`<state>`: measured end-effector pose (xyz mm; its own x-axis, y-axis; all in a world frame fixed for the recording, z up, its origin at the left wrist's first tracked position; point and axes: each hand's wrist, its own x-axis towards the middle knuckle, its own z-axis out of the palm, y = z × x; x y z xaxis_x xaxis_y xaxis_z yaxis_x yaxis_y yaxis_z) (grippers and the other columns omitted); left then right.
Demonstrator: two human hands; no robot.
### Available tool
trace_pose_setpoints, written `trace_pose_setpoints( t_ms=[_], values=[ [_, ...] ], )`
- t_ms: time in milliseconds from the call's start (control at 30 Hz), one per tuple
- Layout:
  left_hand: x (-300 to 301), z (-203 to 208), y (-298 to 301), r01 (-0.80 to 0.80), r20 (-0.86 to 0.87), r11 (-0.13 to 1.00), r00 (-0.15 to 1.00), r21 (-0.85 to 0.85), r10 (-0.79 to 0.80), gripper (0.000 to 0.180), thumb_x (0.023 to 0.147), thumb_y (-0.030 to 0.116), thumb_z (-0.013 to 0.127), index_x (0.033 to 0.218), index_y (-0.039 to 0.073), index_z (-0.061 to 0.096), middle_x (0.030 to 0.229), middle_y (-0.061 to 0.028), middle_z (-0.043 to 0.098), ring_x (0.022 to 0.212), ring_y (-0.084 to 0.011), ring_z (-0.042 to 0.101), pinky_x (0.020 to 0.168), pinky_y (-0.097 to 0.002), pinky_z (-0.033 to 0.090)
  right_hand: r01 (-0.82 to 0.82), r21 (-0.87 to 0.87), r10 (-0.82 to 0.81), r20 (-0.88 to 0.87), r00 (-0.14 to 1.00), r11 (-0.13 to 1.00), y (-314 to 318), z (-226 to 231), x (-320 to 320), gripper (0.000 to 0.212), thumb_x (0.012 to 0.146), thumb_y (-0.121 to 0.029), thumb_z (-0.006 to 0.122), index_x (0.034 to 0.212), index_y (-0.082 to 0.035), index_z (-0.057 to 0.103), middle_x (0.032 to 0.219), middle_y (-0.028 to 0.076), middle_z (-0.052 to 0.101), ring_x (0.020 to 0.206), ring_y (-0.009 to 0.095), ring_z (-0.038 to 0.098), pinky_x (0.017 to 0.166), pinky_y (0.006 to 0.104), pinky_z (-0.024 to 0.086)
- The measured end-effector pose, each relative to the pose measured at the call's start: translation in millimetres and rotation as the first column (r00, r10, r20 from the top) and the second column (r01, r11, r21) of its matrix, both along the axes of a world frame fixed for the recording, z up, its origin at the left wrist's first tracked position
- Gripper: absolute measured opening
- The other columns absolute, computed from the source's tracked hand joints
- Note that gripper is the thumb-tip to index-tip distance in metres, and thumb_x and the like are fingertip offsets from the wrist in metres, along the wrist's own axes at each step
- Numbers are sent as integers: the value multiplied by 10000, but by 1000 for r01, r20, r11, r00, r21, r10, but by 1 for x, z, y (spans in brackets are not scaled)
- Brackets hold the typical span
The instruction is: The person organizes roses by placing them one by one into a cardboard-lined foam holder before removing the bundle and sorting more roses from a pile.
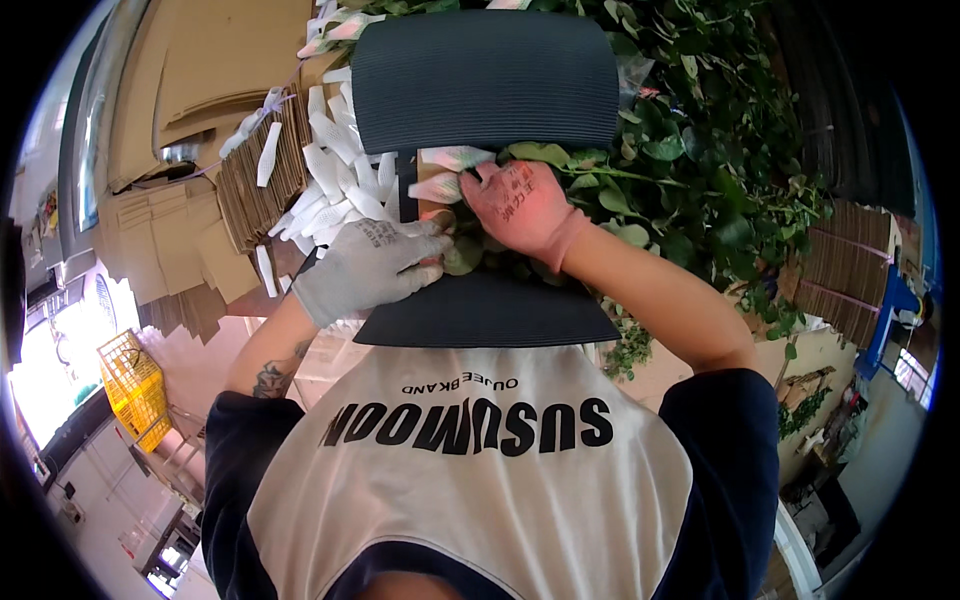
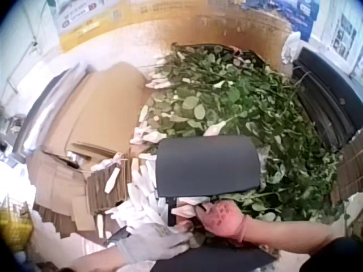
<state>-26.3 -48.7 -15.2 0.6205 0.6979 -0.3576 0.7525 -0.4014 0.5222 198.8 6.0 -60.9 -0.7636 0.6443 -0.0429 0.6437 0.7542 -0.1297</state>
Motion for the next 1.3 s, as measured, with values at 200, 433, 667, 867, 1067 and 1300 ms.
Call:
trace_pose_setpoints(
  t_ms=[200, 433, 667, 867, 1067, 1300],
  values=[
    [1, -1, 1, -8, 71, 999, 997, -50, 11, 378, 919, 391, 463, 1166, 147, 612, 1160, -69, 632, 948, -272, 649, 805, -396, 512, -93, 125, 113, -160, 981, 988, 2, -13, -4, 233, 793, -184, 528, 992, -86, 599, 829, 72, 608, 702, 237, 633, 605, 371, 501],
    [-17, -9, 18, -442, 331, 895, 838, -58, 435, 274, 849, 324, 611, 1035, 130, 662, 1023, -52, 655, 853, -216, 654, 743, -367, 511, -151, 85, 153, -18, 988, 985, 0, -10, 5, 325, 779, -160, 539, 1091, -106, 613, 1019, 76, 593, 862, 224, 612, 724, 327, 512],
    [-24, -60, 27, -187, 92, 919, 982, 348, 165, 182, 858, 265, 587, 954, 112, 609, 868, -68, 605, 802, -268, 631, 639, -388, 489, -109, 55, 110, -29, 993, 993, 1, -8, 3, 340, 759, -152, 556, 1090, -98, 610, 990, 95, 596, 851, 252, 610, 700, 360, 510],
    [-27, -33, 37, -38, 107, 886, 994, 463, -14, 148, 871, 247, 571, 892, 104, 606, 820, -64, 613, 754, -266, 637, 629, -365, 501, -42, -31, 42, -22, 999, 999, 2, -19, 6, 414, 733, -116, 573, 1146, -99, 586, 980, 98, 602, 830, 272, 623, 665, 371, 515],
    [-73, -28, 34, -154, -159, 957, 967, 247, 197, 227, 880, 212, 556, 1056, 96, 638, 967, -76, 668, 834, -258, 659, 724, -379, 525, -25, 9, 26, -79, 997, 1000, 2, -15, 4, 326, 826, -154, 508, 1133, -104, 602, 901, 87, 616, 800, 241, 646, 666, 344, 510],
    [-4, 18, 2, -25, 176, 993, 984, 117, 4, 307, 853, 227, 620, 1125, 86, 631, 1215, -82, 622, 1017, -251, 643, 864, -321, 513, -15, -93, 16, 3, 1000, 996, 2, -8, 1, 457, 734, -160, 599, 1189, -134, 581, 1037, 107, 591, 837, 261, 630, 696, 368, 513]
  ],
)
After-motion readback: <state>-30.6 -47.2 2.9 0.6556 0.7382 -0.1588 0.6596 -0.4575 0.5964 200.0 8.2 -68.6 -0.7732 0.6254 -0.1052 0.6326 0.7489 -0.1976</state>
